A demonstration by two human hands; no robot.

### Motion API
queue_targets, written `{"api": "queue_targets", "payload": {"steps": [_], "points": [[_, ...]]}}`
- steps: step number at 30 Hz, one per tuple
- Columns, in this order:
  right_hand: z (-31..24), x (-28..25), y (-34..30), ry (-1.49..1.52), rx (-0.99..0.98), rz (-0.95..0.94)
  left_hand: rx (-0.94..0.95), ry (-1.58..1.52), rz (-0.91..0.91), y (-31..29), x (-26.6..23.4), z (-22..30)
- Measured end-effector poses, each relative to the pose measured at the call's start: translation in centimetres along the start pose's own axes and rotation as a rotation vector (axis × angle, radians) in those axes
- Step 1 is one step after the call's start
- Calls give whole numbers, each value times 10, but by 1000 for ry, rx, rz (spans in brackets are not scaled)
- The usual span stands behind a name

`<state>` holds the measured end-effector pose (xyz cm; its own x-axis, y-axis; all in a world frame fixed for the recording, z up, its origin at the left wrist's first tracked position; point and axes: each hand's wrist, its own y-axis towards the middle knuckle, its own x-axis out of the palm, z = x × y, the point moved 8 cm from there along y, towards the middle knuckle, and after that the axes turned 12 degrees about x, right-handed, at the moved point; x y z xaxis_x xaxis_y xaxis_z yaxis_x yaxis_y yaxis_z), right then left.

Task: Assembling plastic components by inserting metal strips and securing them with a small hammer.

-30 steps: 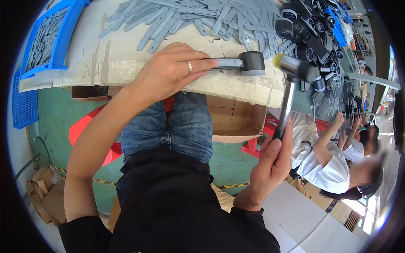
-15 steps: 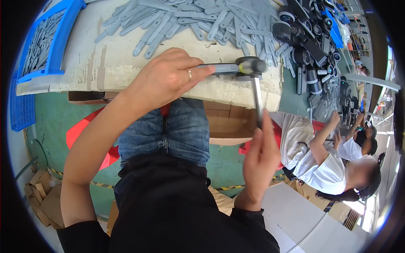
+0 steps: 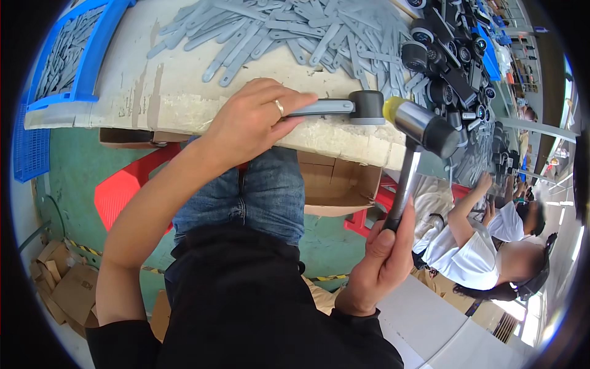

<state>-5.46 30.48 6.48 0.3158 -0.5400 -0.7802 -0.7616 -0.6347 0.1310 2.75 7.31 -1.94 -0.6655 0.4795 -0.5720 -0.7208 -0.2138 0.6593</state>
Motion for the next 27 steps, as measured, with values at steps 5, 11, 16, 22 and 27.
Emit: {"api": "queue_targets", "payload": {"steps": [5, 11, 16, 22, 27], "points": [[19, 50, 22, -256, 110, -204, -192, -51, 54, -9, 4, -15], [17, 49, 19, -197, -13, -134, -310, -149, 12, -10, 9, -19], [7, 30, 15, -36, -20, -56, -305, -188, 32, -13, 10, -17], [5, 21, 8, -78, 4, -66, -293, -183, 55, -9, 8, -18], [20, 51, 15, -245, 10, -135, -267, -173, 57, -14, 15, -20]]}}
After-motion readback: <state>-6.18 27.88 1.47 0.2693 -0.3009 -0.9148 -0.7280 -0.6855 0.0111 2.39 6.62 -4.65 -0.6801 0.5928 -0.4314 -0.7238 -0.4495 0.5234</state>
